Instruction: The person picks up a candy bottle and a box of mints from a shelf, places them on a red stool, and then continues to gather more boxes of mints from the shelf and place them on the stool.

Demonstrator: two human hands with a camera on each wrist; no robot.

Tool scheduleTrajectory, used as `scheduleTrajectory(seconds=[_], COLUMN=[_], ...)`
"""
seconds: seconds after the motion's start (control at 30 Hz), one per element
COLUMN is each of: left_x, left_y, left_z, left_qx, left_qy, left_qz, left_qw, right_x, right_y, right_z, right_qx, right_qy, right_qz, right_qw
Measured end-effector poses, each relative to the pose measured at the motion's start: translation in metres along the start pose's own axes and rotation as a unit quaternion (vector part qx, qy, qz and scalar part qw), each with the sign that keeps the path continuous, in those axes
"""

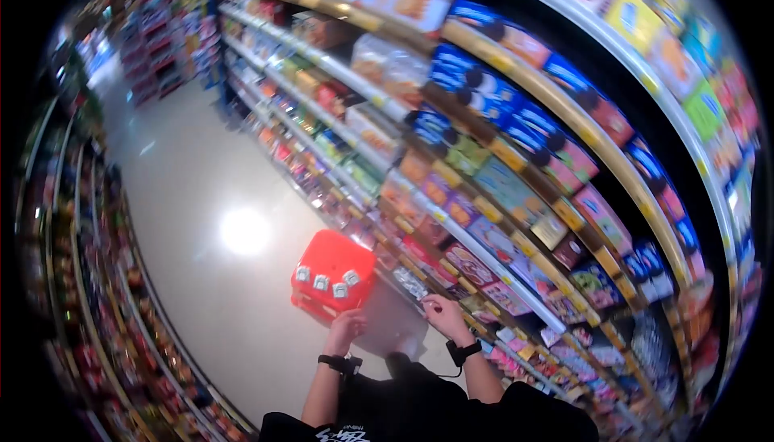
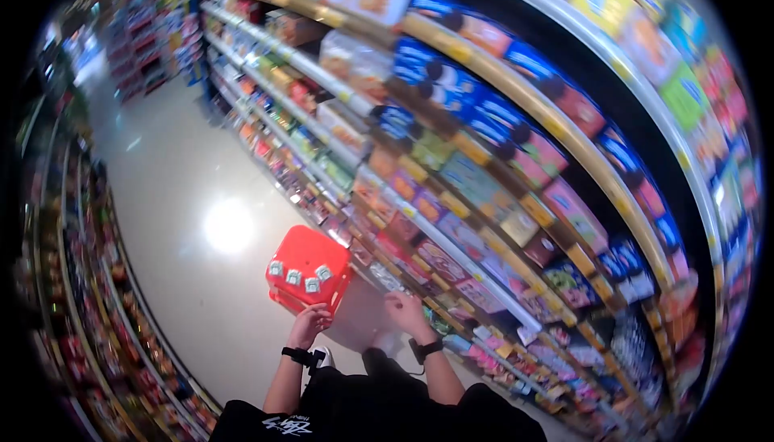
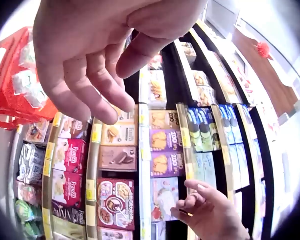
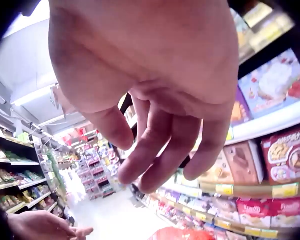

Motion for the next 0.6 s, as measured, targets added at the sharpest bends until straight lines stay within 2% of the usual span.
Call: scheduleTrajectory(seconds=[0.03, 0.07, 0.13, 0.2, 0.27, 0.3, 0.33, 0.4, 0.47, 0.53, 0.57, 0.6], left_x=[0.003, 0.006, 0.005, 0.007, 0.031, 0.048, 0.067, 0.110, 0.152, 0.175, 0.189, 0.204], left_y=[0.012, 0.019, 0.014, 0.009, 0.015, 0.017, 0.017, 0.031, 0.032, 0.026, 0.028, 0.024], left_z=[0.003, 0.013, 0.048, 0.089, 0.115, 0.126, 0.135, 0.158, 0.195, 0.237, 0.258, 0.274], left_qx=[0.041, 0.082, 0.110, 0.153, 0.170, 0.152, 0.132, 0.163, 0.226, 0.255, 0.284, 0.309], left_qy=[0.001, 0.000, 0.030, -0.053, -0.065, -0.072, -0.076, -0.044, -0.031, 0.033, 0.046, 0.057], left_qz=[0.014, 0.026, 0.014, 0.014, -0.019, -0.040, -0.064, -0.093, -0.151, -0.177, -0.194, -0.212], left_qw=[0.999, 0.996, 0.993, 0.987, 0.983, 0.985, 0.986, 0.981, 0.962, 0.950, 0.938, 0.925], right_x=[0.002, 0.002, 0.000, 0.012, 0.015, 0.016, 0.003, -0.025, -0.051, -0.077, -0.095, -0.108], right_y=[-0.014, -0.026, -0.051, -0.084, -0.116, -0.136, -0.156, -0.204, -0.261, -0.323, -0.352, -0.380], right_z=[-0.012, -0.026, -0.059, -0.094, -0.124, -0.140, -0.155, -0.185, -0.213, -0.239, -0.249, -0.253], right_qx=[-0.009, -0.035, -0.104, -0.155, -0.176, -0.213, -0.235, -0.288, -0.354, -0.418, -0.448, -0.467], right_qy=[0.028, 0.037, 0.094, 0.088, 0.080, 0.043, 0.052, 0.054, 0.071, 0.125, 0.075, 0.079], right_qz=[0.044, 0.053, 0.053, 0.050, 0.043, 0.006, 0.010, 0.021, 0.044, 0.032, 0.043, 0.053], right_qw=[0.999, 0.997, 0.989, 0.983, 0.980, 0.976, 0.970, 0.956, 0.931, 0.899, 0.890, 0.879])
Point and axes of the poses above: each hand's wrist, its own y-axis towards the middle knuckle, its own z-axis out of the palm, x = y × z, the point moved 9 cm from there along y, towards the middle knuckle, and after that the axes turned 10 degrees about x, right-handed, at the moved point
